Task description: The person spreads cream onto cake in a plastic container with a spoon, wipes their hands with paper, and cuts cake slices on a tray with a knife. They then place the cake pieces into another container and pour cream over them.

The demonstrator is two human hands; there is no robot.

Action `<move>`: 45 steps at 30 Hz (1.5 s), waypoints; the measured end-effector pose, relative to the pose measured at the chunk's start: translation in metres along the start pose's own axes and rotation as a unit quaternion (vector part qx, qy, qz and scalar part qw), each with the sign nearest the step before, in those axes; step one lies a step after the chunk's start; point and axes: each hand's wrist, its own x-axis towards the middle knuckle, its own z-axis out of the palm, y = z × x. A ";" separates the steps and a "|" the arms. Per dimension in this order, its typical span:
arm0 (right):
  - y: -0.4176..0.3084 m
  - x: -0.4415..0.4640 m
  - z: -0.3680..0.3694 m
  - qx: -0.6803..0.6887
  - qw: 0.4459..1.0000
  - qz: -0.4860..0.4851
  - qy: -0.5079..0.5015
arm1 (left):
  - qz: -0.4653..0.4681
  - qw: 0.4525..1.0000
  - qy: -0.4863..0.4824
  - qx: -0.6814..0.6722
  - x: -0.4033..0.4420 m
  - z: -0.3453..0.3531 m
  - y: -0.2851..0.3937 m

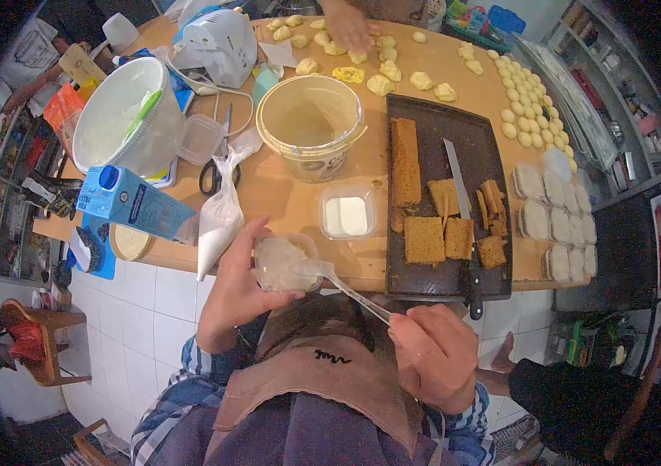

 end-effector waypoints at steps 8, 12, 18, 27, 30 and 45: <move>-0.002 0.002 0.004 0.001 1.000 -0.012 -0.009 | -0.095 0.994 0.010 -0.058 -0.013 0.012 0.006; -0.003 0.001 0.006 0.005 1.000 -0.015 -0.013 | -0.107 0.992 0.009 -0.061 -0.016 0.016 0.000; -0.002 0.002 0.009 0.009 0.999 -0.026 -0.019 | -0.106 0.993 0.008 -0.053 -0.018 0.016 -0.002; -0.002 0.003 0.014 0.017 0.999 -0.043 -0.020 | -0.115 0.991 0.009 -0.072 -0.018 0.013 -0.001; -0.002 0.005 0.014 0.014 0.998 -0.048 -0.027 | -0.112 0.990 0.007 -0.082 -0.018 0.013 -0.003; -0.005 0.012 0.016 0.011 0.996 -0.059 -0.059 | -0.099 0.990 -0.003 -0.102 -0.020 0.013 -0.010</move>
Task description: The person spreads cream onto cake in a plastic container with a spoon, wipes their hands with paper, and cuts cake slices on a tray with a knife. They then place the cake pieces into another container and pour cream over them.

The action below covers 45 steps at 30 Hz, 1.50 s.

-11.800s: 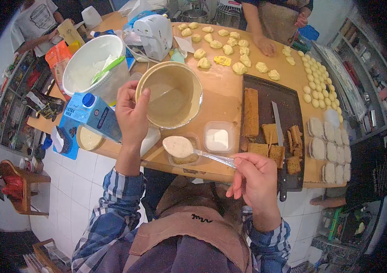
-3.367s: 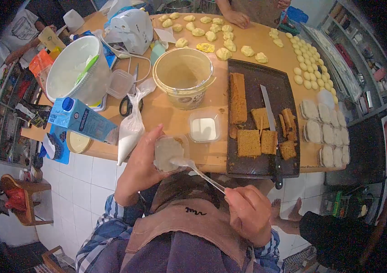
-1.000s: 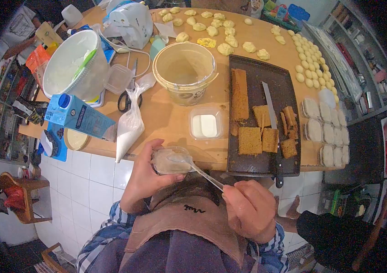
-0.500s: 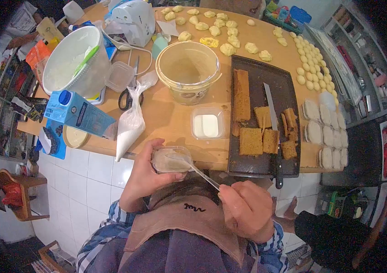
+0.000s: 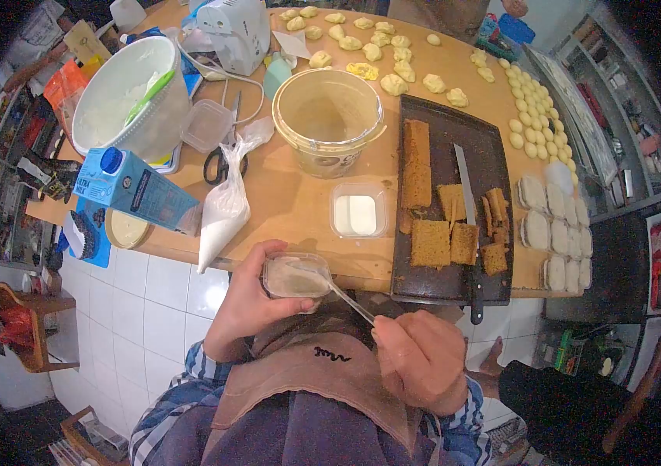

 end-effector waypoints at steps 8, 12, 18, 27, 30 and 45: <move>-0.004 0.004 -0.002 0.003 1.000 0.018 0.001 | -0.010 0.999 -0.006 -0.034 0.001 0.003 -0.004; -0.006 0.006 -0.004 -0.033 0.999 0.014 0.008 | -0.021 0.998 -0.017 -0.063 0.001 0.003 -0.004; -0.005 0.005 -0.006 -0.029 0.999 0.025 -0.004 | -0.022 0.996 -0.021 -0.089 0.001 0.004 -0.009; -0.001 0.005 -0.001 -0.008 1.000 0.009 -0.015 | -0.018 0.995 -0.034 -0.088 0.001 0.004 -0.008; -0.002 0.008 -0.002 -0.018 1.000 0.011 -0.015 | -0.023 0.997 -0.038 -0.068 0.001 0.003 -0.006; -0.009 0.014 0.000 -0.025 0.999 0.045 -0.005 | -0.010 0.999 -0.008 -0.040 0.000 0.000 0.008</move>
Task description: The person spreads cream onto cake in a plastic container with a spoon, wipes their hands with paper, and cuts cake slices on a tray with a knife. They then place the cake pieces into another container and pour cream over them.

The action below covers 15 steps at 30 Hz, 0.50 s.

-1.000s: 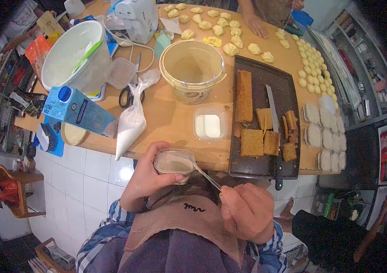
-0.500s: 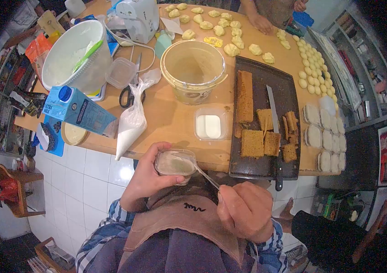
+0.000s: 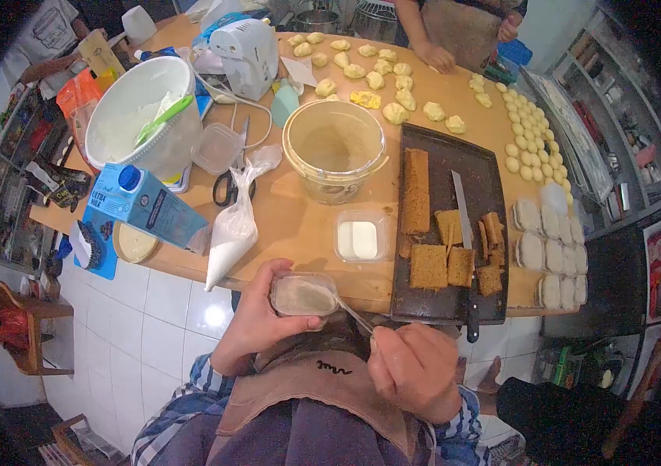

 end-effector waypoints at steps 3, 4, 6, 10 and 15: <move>0.003 -0.002 0.000 -0.010 1.000 -0.018 0.003 | 0.003 1.000 0.003 0.021 -0.002 0.000 0.000; 0.002 -0.002 0.001 -0.014 1.000 -0.012 -0.010 | 0.008 1.000 0.004 0.026 -0.002 0.000 -0.001; 0.001 -0.003 0.001 -0.016 1.000 -0.006 -0.015 | 0.003 1.000 0.005 0.020 -0.003 0.001 -0.001; 0.001 -0.003 0.002 -0.016 1.000 -0.004 -0.011 | 0.007 0.999 0.006 0.035 -0.003 0.001 -0.002; 0.002 -0.004 0.002 -0.016 1.000 -0.006 0.001 | 0.011 0.998 0.015 0.053 -0.004 0.001 0.002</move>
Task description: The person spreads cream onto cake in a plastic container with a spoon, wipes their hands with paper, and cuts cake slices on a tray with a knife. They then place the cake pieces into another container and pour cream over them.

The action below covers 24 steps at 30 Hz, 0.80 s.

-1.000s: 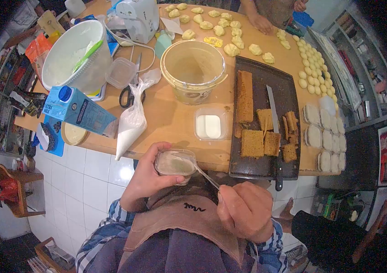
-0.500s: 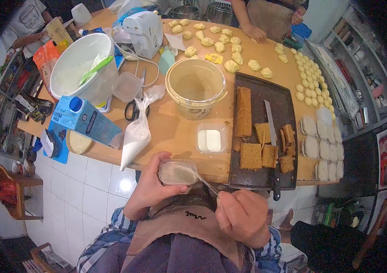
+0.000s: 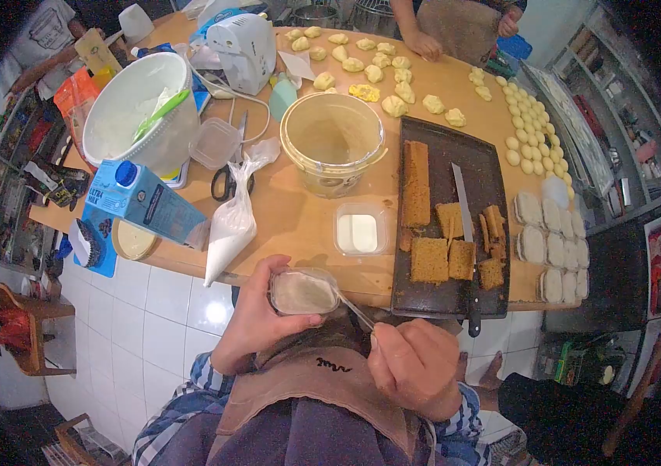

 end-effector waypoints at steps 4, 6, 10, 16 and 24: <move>0.000 -0.001 0.001 -0.010 1.000 0.003 -0.001 | 0.012 1.000 0.018 0.018 -0.001 0.001 0.002; 0.001 -0.001 0.001 -0.013 1.000 0.005 -0.005 | 0.017 0.999 0.018 0.026 -0.001 0.000 0.004; 0.000 0.001 0.000 -0.014 1.000 0.005 -0.007 | 0.033 0.998 0.027 0.049 -0.001 -0.001 0.005; 0.000 0.002 0.000 -0.023 1.000 -0.006 0.000 | 0.067 0.993 0.052 0.085 -0.002 -0.003 0.009; 0.000 0.002 0.000 -0.028 1.000 -0.014 0.002 | 0.075 0.991 0.057 0.095 -0.002 -0.002 0.007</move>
